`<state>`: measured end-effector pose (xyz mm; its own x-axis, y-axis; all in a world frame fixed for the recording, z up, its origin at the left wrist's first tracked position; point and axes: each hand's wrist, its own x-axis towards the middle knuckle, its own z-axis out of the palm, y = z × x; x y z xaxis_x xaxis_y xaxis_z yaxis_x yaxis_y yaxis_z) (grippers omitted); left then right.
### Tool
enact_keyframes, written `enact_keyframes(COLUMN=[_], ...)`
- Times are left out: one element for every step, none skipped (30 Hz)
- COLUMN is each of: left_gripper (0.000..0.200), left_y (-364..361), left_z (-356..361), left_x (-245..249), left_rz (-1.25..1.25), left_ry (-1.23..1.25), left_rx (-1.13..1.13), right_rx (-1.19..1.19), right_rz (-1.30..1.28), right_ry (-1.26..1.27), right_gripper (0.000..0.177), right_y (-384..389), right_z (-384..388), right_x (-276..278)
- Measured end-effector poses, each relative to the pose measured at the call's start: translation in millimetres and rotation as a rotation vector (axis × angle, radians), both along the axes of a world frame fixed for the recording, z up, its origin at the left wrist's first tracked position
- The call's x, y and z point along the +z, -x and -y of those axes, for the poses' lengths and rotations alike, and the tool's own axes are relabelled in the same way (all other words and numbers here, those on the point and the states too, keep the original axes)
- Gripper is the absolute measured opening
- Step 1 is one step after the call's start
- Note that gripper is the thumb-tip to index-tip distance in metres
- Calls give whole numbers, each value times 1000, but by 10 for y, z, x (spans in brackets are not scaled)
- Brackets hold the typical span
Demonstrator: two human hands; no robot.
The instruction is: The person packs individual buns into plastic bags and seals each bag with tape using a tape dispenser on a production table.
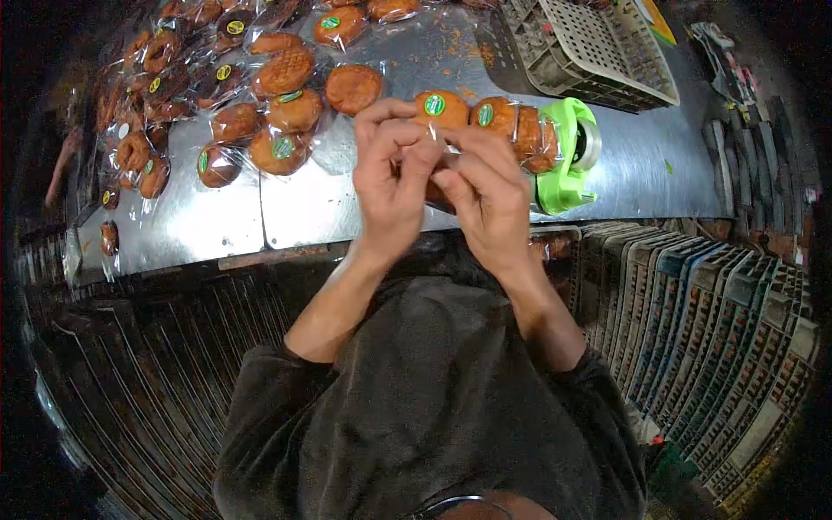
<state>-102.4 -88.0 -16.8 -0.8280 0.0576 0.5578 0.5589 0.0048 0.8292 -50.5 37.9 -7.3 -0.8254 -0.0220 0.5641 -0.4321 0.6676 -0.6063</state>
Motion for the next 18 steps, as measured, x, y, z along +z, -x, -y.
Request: enact_keyframes(left_gripper=[12,16,21,39,44,49,54,46,39,32,25,9,8,8,10,18,22,25], left_y=[49,90,113,128,114,90,63,18,29,41,49,72,38,-36,-136,-188,-169,-145], left_z=[77,149,197,189,185,182,177,164,142,110,80,47,-26,-142,-255,-387,-447,-525], left_x=[-11,-30,-36,6,2,1,6,35,12,-27,-57,-70,-69,-70,-81,-115,-94,-46], left_rz=[157,316,474,484,527,566,603,653,524,397,269,-68,30,129,238,356,376,401], left_ry=[-115,-229,-344,-355,-359,-363,-364,-421,-297,-174,-49,269,111,-45,-195,-493,-550,-610], left_rx=[-153,-307,-458,-501,-480,-459,-439,-390,-373,-357,-340,-62,-45,-31,-14,-89,-26,35], right_rx=[-42,-88,-131,-136,-109,-80,-51,-60,-47,-37,-27,-85,-53,-24,7,3,-19,-45], right_rz=[92,184,277,317,286,250,212,143,18,-106,-228,-197,-113,-30,62,84,73,62], right_ry=[81,162,244,322,250,177,106,-79,-160,-239,-317,-266,-83,103,294,348,549,747], right_gripper=[25,23,20,17,18,19,20,22,22,22,21,14,11,9,7,15,21,27], right_y=[32,39,42,52,68,103,139,151,184,208,213,227,245,260,247,255,249,214], right_z=[33,76,118,126,97,37,-36,-135,-214,-292,-345,-350,-353,-343,-321,-304,-216,-101], right_x=[91,178,246,298,300,301,297,247,188,127,83,67,88,141,158,100,89,113])
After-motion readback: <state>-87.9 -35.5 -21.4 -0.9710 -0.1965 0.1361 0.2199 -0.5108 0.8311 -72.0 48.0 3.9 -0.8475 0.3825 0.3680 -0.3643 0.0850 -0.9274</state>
